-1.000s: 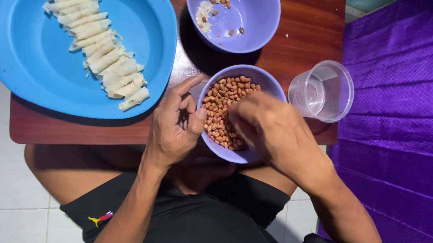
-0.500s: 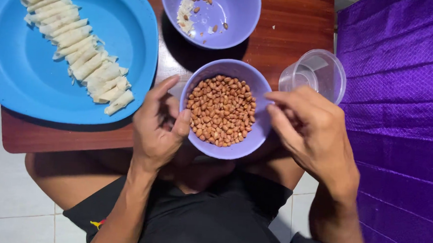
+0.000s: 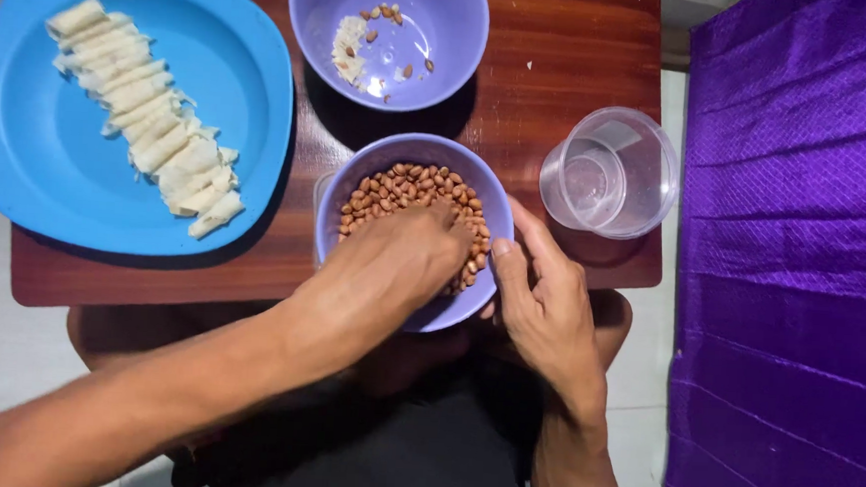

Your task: Sorting through a bowl of peanuts by hand to remove debris or damaged nuts into a separate container

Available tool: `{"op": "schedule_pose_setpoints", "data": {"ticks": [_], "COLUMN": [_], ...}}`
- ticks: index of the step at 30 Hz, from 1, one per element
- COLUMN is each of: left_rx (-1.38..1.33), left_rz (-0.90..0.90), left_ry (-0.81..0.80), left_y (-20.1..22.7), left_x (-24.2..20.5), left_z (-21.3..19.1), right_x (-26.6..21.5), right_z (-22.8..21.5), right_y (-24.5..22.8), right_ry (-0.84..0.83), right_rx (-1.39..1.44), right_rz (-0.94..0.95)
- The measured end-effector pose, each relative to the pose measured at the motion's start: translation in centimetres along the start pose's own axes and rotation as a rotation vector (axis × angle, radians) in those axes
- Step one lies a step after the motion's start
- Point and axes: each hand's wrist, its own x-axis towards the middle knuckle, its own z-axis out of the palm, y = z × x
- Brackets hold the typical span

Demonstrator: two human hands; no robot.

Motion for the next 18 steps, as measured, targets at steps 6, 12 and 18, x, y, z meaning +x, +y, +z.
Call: {"op": "schedule_pose_setpoints", "data": {"ticks": [6,12,18], "left_rx": [0.048,0.293,0.253], "left_rz": [0.164,0.057,0.176], "left_ry": [0.292,0.182,0.292], "left_y": [0.0,-0.8,-1.2], "left_x": [0.8,0.1,1.5], "left_z": [-0.3,-1.1,2.0], "right_x": [0.1,0.0,-0.2], "right_z": [-0.3,0.0,0.1], "right_y": [0.5,0.5,0.9], "right_ry": [-0.003,0.024,0.03], "right_rx": [-0.028,0.021,0.005], "right_rz": [0.008,0.049,-0.007]}}
